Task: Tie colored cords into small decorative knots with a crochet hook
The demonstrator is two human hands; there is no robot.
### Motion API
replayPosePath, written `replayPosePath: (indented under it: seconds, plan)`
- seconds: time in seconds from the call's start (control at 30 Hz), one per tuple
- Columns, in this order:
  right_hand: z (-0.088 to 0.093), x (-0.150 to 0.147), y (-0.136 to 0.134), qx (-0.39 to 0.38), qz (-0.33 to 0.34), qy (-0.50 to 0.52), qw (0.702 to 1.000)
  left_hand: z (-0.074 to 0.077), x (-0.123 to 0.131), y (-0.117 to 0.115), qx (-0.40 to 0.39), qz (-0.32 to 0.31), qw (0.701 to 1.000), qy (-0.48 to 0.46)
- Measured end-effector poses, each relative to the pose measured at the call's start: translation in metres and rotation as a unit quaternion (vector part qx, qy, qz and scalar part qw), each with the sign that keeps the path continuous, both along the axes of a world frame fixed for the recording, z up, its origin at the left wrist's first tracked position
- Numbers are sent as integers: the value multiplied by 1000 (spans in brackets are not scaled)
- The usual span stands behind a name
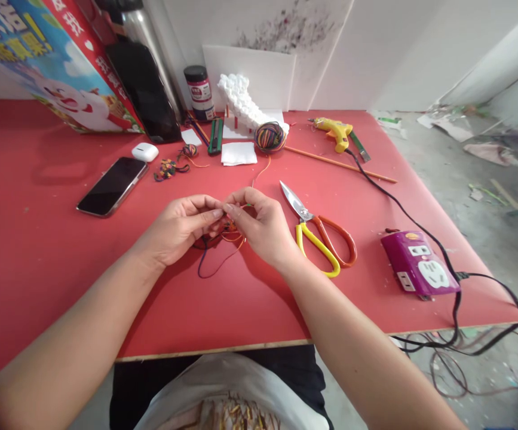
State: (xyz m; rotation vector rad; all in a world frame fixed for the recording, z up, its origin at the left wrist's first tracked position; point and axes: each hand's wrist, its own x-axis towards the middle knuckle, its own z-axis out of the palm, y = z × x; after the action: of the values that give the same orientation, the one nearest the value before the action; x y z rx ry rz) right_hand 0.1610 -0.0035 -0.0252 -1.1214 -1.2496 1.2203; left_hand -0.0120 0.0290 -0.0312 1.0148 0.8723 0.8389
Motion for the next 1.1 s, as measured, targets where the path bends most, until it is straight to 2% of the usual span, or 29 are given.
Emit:
replayPosePath:
  seconds: [0.13,0.37,0.8,1.1]
  plan:
    - [1,-1,0,2,11,23,1000,1,0,-2,-19,-32,999,-9]
    - [-1,0,2,-10,-16,30,999,1,-1,-2,-23,-47,999,-10]
    - [-3,0,2,-38,-35,15,999,3,0,-1,-33,-35,998,-32]
    - [-5,0,1,-24,-29,7,999,4,2,-1,-25,-23,999,-19]
